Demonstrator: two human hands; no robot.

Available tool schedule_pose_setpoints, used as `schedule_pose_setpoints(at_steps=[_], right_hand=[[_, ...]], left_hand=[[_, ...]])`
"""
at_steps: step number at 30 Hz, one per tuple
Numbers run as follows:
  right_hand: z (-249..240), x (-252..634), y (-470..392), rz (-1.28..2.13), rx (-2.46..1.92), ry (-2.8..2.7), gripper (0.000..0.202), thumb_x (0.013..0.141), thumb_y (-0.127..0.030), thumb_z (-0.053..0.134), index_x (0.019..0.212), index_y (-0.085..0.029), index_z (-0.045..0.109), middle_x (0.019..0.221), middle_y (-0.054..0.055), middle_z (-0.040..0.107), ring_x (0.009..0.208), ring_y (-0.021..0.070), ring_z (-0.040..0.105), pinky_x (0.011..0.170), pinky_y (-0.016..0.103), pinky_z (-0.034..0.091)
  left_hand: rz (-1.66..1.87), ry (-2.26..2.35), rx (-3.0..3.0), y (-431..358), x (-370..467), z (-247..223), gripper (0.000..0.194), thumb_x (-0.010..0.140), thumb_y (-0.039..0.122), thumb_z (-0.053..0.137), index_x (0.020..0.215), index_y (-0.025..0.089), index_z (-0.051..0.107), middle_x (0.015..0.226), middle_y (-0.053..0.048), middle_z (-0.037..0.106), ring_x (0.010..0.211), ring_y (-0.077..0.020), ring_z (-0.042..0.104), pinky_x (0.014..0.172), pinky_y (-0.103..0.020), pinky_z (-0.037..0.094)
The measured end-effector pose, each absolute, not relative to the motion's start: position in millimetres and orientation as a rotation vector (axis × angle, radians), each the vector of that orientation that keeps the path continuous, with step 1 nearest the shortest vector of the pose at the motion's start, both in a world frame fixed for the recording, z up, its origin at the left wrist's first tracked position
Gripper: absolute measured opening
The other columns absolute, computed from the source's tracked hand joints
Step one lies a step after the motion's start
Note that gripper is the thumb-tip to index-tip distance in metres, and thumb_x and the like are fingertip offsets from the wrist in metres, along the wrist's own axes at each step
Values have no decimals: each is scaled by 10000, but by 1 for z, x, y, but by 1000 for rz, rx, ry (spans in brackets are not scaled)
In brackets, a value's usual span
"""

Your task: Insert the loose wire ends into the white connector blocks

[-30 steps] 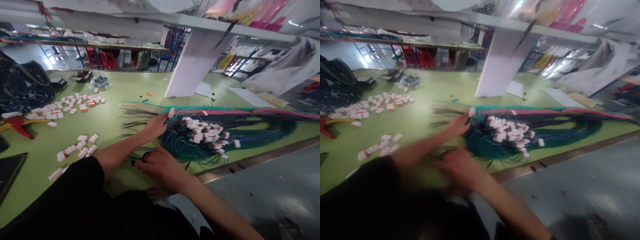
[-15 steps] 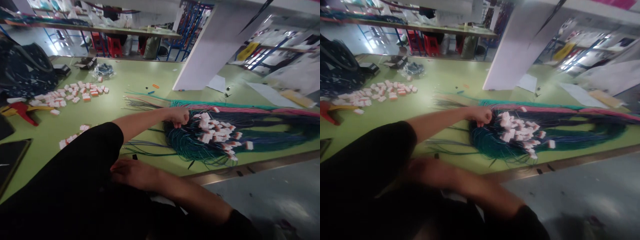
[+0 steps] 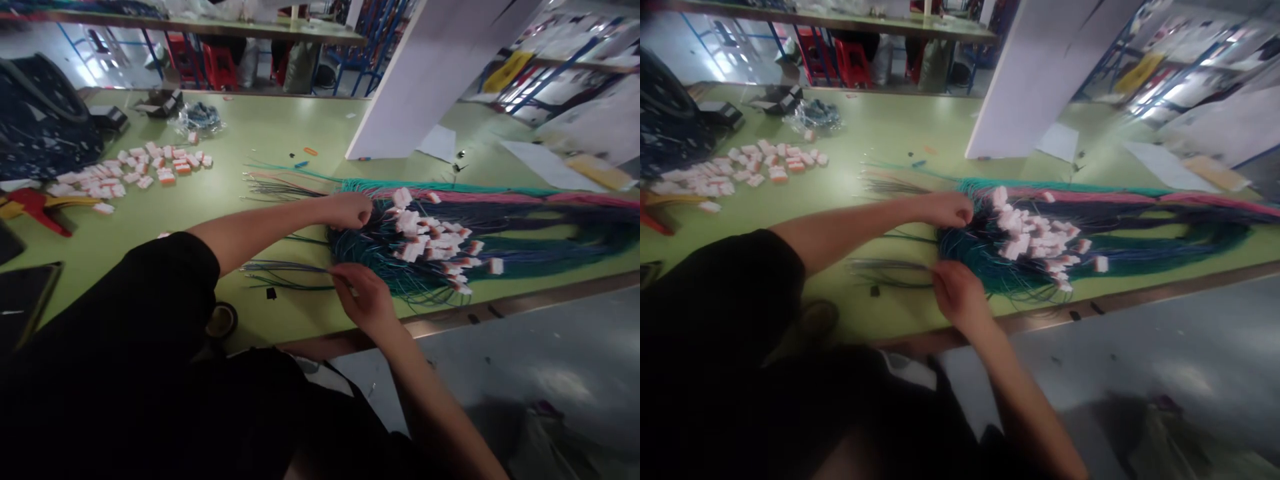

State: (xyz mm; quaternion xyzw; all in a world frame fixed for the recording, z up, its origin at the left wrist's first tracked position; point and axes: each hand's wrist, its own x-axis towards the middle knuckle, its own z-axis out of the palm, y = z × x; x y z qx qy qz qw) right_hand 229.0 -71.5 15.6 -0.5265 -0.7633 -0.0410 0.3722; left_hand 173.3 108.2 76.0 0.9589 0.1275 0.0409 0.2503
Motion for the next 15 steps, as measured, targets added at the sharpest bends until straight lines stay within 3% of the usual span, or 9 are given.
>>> schedule_pose_setpoints(at_steps=[5,10,15], right_hand=[[22,237,-70,-185,-1382,-2144,159,863,-155,474,893,-159,630,842,78,701,789,172,650,698,290,535],[29,228,-35,-380,-1507,-2424,301,870,-134,400,1081,-123,615,1068,128,674,1030,222,601,899,358,470],[19,254,0,-458,-1878,-2304,576,864,-387,447,1298,-9,440,1321,236,501,1242,327,443,1027,492,327]], left_hand=[[65,377,2810,99,171,81,223,727,192,516,803,76,691,798,-111,686,747,-189,600,677,-285,406],[20,260,2905,98,174,96,228,736,160,494,845,104,686,853,-89,685,785,-181,590,683,-284,383],[218,369,2976,98,151,115,287,718,118,490,956,132,650,1017,-81,640,970,-209,561,813,-293,387]])
